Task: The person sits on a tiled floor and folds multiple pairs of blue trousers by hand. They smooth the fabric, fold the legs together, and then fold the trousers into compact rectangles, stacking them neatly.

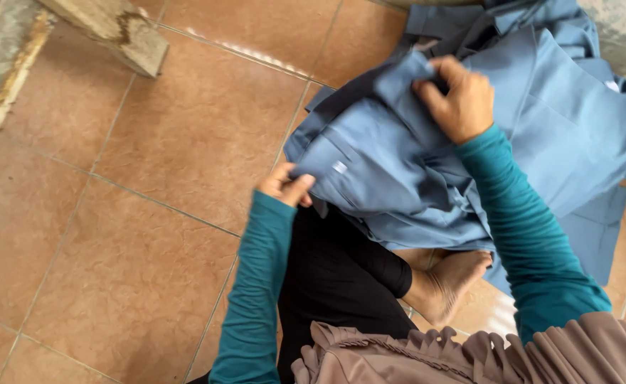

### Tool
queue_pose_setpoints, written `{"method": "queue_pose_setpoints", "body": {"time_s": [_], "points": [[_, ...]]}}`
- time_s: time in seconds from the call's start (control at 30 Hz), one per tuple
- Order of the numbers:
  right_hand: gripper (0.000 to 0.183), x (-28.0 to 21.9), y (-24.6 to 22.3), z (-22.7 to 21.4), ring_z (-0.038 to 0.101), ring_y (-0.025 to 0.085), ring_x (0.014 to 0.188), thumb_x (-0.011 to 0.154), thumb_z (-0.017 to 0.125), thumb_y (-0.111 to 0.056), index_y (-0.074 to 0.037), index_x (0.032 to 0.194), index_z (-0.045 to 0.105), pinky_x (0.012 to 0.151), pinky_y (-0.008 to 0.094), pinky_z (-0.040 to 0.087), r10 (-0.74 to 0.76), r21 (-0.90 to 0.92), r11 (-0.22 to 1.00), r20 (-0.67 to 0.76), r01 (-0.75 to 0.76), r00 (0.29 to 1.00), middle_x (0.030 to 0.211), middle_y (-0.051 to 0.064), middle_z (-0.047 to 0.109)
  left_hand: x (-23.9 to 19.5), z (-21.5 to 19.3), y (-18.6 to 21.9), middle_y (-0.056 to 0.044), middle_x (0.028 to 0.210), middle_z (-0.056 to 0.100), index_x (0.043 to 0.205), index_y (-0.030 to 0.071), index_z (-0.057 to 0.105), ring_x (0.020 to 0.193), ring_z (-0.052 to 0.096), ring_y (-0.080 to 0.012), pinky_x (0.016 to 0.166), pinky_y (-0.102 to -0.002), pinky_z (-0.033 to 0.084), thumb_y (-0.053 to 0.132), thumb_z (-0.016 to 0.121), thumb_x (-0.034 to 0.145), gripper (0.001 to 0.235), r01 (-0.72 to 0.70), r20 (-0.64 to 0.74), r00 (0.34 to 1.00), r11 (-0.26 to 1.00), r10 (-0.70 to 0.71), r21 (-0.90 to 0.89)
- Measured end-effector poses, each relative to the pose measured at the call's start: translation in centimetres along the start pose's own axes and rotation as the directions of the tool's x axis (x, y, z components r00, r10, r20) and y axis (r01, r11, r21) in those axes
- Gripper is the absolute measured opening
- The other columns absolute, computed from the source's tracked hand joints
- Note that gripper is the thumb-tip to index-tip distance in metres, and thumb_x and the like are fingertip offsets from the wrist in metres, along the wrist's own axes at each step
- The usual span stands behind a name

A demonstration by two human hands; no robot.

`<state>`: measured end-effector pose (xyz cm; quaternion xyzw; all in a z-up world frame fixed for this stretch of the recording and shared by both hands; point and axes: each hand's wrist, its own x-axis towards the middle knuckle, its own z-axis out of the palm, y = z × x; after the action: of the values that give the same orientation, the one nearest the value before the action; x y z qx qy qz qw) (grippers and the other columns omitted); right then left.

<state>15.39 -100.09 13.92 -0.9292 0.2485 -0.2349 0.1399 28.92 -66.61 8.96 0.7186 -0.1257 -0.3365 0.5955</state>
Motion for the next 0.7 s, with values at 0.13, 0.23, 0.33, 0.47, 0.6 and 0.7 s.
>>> {"method": "queue_pose_setpoints", "body": {"time_s": [0.13, 0.23, 0.33, 0.47, 0.6, 0.7], "points": [[0.022, 5.8, -8.5, 0.1, 0.068, 0.024, 0.073, 0.097, 0.076, -0.040, -0.023, 0.110, 0.073, 0.068, 0.042, 0.048, -0.024, 0.082, 0.996, -0.183, 0.039, 0.983, 0.081, -0.003, 0.071, 1.4, -7.1, -0.8, -0.015, 0.074, 0.068, 0.107, 0.005, 0.062, 0.062, 0.069, -0.0189, 0.068, -0.030, 0.061, 0.018, 0.070, 0.090, 0.023, -0.290, -0.136, 0.954, 0.934, 0.266, -0.207], [0.021, 6.4, -16.0, 3.8, 0.063, 0.025, 0.067, 0.100, 0.075, -0.023, -0.009, 0.115, 0.068, 0.063, 0.041, 0.046, -0.270, 0.230, 0.917, -0.247, 0.327, 0.931, 0.084, 0.008, 0.070, 3.9, -10.8, -5.6, -0.003, 0.115, 0.046, 0.096, 0.007, 0.057, 0.086, 0.071, -0.0220, 0.071, -0.036, 0.071, 0.043, 0.084, 0.077, 0.049, -0.359, -0.329, 0.896, 0.922, 0.297, -0.147], [0.016, 2.0, -22.0, 12.1, 0.060, 0.031, 0.070, 0.095, 0.070, -0.019, -0.011, 0.102, 0.059, 0.064, 0.044, 0.045, -0.293, 0.390, 0.857, -0.166, 0.336, 0.942, 0.080, 0.009, 0.060, 5.7, -13.0, -11.8, 0.001, 0.104, 0.045, 0.078, 0.018, 0.053, 0.099, 0.057, -0.0113, 0.095, -0.026, 0.053, 0.040, 0.090, 0.072, 0.043, -0.300, -0.547, 0.786, 0.951, 0.289, 0.070], [0.028, -6.5, -24.9, 24.0, 0.073, 0.041, 0.087, 0.085, 0.071, -0.025, -0.019, 0.113, 0.065, 0.080, 0.054, 0.058, -0.280, 0.537, 0.842, 0.338, 0.060, 0.898, 0.082, 0.013, 0.074, 5.0, -13.7, -17.3, -0.010, 0.130, 0.047, 0.111, 0.018, 0.047, 0.116, 0.043, -0.0265, 0.104, -0.042, 0.044, 0.043, 0.087, 0.085, 0.053, -0.063, -0.632, 0.746, 0.923, -0.209, -0.380], [0.038, -7.9, -24.6, 27.2, 0.072, 0.042, 0.100, 0.086, 0.075, -0.043, -0.023, 0.118, 0.069, 0.092, 0.055, 0.057, -0.115, 0.490, 0.846, 0.554, -0.211, 0.825, 0.093, 0.015, 0.078, -0.3, -10.0, -10.2, -0.038, 0.160, 0.012, 0.163, 0.014, 0.003, 0.153, 0.020, -0.0456, 0.131, -0.055, 0.013, 0.060, 0.085, 0.078, 0.126, 0.139, -0.717, 0.576, 0.911, -0.393, -0.387], [0.028, -5.2, -24.8, 24.8, 0.075, 0.030, 0.090, 0.084, 0.077, -0.040, -0.028, 0.109, 0.072, 0.083, 0.045, 0.060, -0.069, 0.502, 0.827, 0.540, -0.255, 0.839, 0.084, 0.003, 0.078, -1.5, -7.5, -5.7, -0.029, 0.167, 0.006, 0.164, 0.015, -0.010, 0.153, 0.023, -0.0405, 0.126, -0.053, 0.025, 0.061, 0.091, 0.067, 0.147, 0.168, -0.601, 0.549, 0.781, -0.581, -0.602]]}}
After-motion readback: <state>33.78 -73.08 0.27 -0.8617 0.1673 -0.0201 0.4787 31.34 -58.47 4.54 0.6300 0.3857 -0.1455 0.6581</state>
